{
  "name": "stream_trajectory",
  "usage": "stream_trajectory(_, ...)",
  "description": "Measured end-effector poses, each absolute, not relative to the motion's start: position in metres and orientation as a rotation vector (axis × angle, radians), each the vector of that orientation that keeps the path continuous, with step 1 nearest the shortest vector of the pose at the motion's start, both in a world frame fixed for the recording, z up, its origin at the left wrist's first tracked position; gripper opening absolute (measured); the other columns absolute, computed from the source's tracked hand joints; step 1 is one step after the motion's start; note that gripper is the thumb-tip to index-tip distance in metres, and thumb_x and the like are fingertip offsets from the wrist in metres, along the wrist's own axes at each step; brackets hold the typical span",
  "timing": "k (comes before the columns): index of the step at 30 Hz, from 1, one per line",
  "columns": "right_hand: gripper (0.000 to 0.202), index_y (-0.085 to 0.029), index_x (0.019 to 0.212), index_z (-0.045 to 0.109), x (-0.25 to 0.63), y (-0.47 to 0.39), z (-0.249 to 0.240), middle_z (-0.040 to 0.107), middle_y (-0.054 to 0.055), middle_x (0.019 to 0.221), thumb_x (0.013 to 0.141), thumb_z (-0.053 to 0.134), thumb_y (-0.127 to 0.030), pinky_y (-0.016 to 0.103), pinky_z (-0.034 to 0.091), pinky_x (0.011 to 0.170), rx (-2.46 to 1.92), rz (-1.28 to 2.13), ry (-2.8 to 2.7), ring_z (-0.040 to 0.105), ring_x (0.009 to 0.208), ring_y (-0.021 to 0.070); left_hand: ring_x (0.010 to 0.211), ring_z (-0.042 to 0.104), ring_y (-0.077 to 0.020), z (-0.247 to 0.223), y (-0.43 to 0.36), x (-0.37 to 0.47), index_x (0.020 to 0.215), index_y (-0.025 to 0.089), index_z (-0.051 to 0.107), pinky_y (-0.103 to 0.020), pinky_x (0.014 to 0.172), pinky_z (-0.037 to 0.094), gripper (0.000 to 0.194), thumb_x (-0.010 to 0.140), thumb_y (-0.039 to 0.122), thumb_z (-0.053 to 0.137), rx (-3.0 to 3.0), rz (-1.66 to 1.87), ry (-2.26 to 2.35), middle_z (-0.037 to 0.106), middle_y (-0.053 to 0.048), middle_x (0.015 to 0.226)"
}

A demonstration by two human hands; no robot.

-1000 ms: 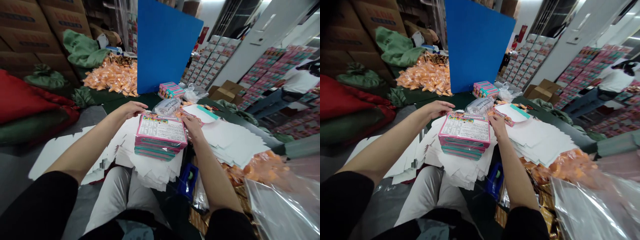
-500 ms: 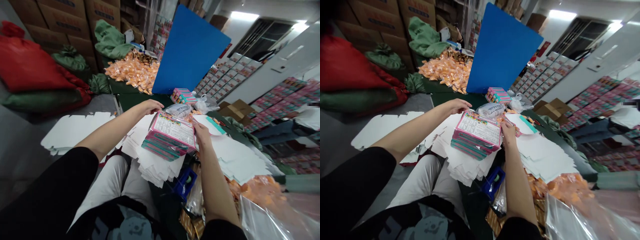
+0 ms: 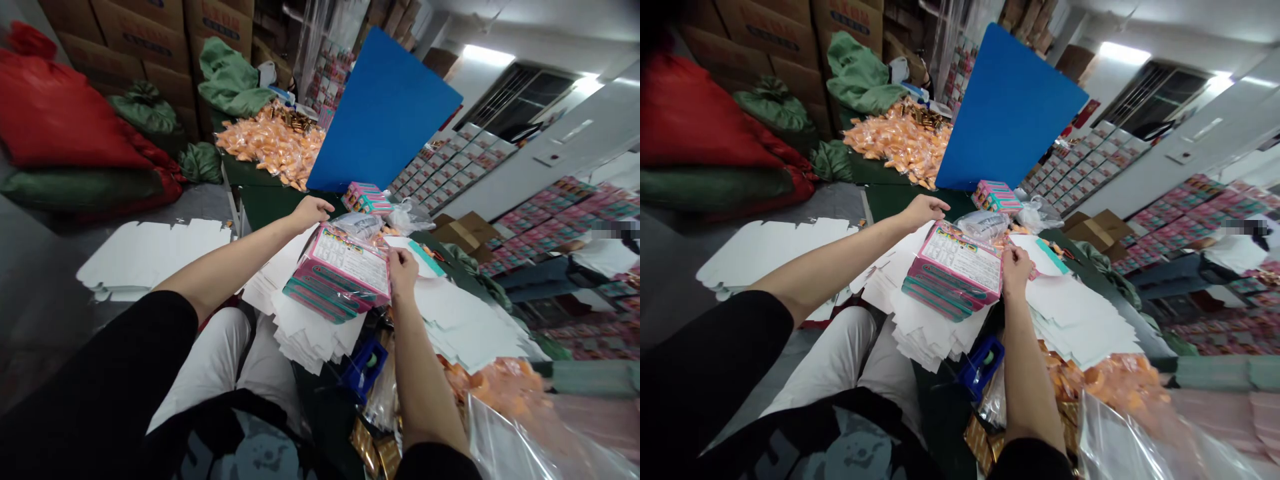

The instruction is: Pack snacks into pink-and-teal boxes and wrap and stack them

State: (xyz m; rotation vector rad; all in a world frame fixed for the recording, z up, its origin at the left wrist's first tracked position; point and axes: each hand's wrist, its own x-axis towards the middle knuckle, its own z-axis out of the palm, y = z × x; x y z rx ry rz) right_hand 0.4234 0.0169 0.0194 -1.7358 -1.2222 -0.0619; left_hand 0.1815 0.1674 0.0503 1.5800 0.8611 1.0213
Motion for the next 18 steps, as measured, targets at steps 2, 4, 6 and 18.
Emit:
stream_trajectory(2,0.03,-0.02,0.077,0.059,0.416,0.014,0.023,0.066,0.005,0.081,0.081,0.048,-0.047,0.035,0.045,0.083,-1.658,-0.161,-1.177,0.059,0.083,0.0207,0.059,0.05,-0.0101,0.046,0.162,0.183,0.095,0.01,0.076,-0.025,0.066,0.042,0.027,0.072,0.004,0.064,1.684,1.117,0.828,0.054,0.003,0.057)
stream_trajectory(4,0.03,-0.02,0.079,0.056,0.41,0.014,0.028,0.065,0.004,0.081,0.085,0.046,-0.049,0.034,0.047,0.081,-1.574,-0.162,-1.16,0.06,0.08,0.0192,0.063,0.056,-0.0111,0.044,0.159,0.186,0.103,0.01,0.074,-0.024,0.067,0.043,0.031,0.077,0.006,0.059,1.683,1.175,0.808,0.056,0.002,0.062)
stream_trajectory(6,0.031,-0.02,0.081,0.054,0.406,0.016,0.036,0.065,0.004,0.082,0.087,0.046,-0.05,0.033,0.048,0.078,-1.489,-0.107,-1.139,0.061,0.078,0.0178,0.071,0.062,-0.0128,0.048,0.156,0.189,0.11,0.011,0.072,-0.023,0.067,0.045,0.034,0.081,0.007,0.053,1.626,1.231,0.769,0.058,0.0,0.071)
stream_trajectory(18,0.022,-0.029,0.091,0.074,0.312,-0.155,0.116,0.072,0.007,0.088,0.091,0.058,-0.044,0.045,0.055,0.079,-1.128,-0.034,-1.67,0.069,0.088,0.0263,0.068,0.06,-0.0105,0.144,0.009,0.028,0.102,0.021,0.074,-0.028,0.069,0.044,0.038,0.065,0.027,0.07,1.571,1.317,0.484,0.055,0.005,0.071)
